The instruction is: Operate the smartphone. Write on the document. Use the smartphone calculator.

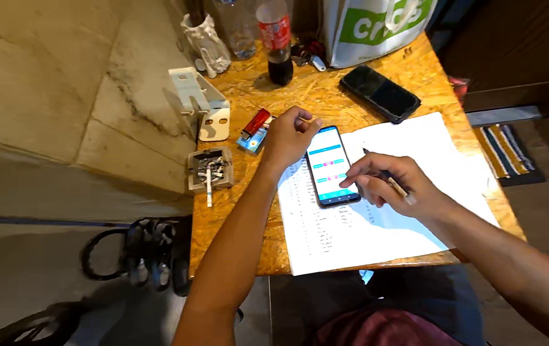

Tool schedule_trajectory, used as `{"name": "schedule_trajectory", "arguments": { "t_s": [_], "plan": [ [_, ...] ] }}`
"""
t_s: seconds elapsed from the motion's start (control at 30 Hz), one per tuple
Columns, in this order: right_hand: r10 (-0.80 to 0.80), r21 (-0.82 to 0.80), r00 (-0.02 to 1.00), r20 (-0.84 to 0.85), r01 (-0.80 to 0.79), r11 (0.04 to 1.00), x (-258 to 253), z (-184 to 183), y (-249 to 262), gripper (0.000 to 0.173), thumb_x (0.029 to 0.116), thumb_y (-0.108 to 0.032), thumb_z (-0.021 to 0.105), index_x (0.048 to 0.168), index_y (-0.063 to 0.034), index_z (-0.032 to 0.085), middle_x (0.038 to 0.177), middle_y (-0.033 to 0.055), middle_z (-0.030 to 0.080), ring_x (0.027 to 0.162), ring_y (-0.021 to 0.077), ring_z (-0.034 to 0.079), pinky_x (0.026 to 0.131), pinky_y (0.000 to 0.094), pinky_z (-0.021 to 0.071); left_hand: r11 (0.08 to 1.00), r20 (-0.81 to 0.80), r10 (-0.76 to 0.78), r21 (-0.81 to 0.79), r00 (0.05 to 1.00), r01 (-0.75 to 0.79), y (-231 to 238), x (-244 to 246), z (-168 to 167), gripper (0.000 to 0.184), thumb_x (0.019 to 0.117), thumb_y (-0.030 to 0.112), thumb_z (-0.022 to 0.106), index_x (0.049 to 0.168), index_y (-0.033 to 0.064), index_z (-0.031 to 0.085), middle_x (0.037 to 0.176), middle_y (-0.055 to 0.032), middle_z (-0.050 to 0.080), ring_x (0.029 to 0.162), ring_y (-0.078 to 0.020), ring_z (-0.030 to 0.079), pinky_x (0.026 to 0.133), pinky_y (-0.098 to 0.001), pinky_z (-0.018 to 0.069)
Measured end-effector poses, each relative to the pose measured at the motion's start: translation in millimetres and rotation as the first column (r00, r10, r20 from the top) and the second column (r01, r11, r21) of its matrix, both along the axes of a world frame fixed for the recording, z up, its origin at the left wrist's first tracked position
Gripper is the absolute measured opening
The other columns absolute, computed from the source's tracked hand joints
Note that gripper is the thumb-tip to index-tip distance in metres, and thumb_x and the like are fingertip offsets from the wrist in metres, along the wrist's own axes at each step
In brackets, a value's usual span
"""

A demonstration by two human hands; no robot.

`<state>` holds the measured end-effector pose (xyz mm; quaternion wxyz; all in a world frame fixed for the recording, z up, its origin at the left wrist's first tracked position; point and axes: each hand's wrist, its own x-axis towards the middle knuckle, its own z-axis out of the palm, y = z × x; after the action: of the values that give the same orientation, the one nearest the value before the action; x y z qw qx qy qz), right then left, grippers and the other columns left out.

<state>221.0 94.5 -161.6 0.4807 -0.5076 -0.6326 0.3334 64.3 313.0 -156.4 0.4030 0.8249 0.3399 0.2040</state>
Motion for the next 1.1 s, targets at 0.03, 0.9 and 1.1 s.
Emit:
{"name": "schedule_trajectory", "arguments": {
  "t_s": [0.03, 0.9, 1.1],
  "plan": [
    [-0.009, 0.005, 1.0, 0.015, 0.009, 1.0, -1.1, -0.7, 0.2, 0.022, 0.1041, -0.021, 0.054, 0.115, -0.0071, 0.068, 0.09, 0.0001, 0.073, 0.056, 0.005, 0.061, 0.047, 0.0212, 0.0523, 1.0, -0.001, -0.001, 0.002, 1.0, 0.001, 0.3, 0.4, -0.5, 0.032, 0.0985, 0.037, 0.068, 0.116, 0.0105, 0.068, 0.09, -0.0005, 0.071, 0.081, -0.0111, 0.068, 0.076, -0.0354, 0.058],
    [-0.131, 0.027, 0.99, 0.048, 0.13, 0.991, -3.4, 1.6, 0.2, 0.02, 0.1024, -0.019, 0.054, 0.117, -0.0122, 0.066, 0.103, -0.0016, 0.074, 0.055, 0.0045, 0.06, 0.044, 0.0207, 0.051, 1.0, -0.021, -0.012, 0.016, 1.0, 0.012, -0.6, 1.3, 1.4, 0.03, 0.099, 0.037, 0.068, 0.116, 0.012, 0.068, 0.09, 0.0014, 0.071, 0.081, -0.0098, 0.068, 0.076, -0.035, 0.0566],
    [-0.136, 0.029, 0.987, 0.082, 0.134, 0.991, -4.6, -1.0, 1.8, 0.018, 0.1034, -0.02, 0.055, 0.112, -0.011, 0.067, 0.097, -0.0023, 0.074, 0.056, 0.0039, 0.06, 0.045, 0.0203, 0.0509, 1.0, -0.029, -0.012, 0.012, 1.0, 0.012, -0.6, 1.0, 2.3, 0.03, 0.099, 0.037, 0.067, 0.116, 0.0115, 0.068, 0.091, 0.0005, 0.071, 0.082, -0.0108, 0.068, 0.078, -0.0361, 0.0568]
  ]
}}
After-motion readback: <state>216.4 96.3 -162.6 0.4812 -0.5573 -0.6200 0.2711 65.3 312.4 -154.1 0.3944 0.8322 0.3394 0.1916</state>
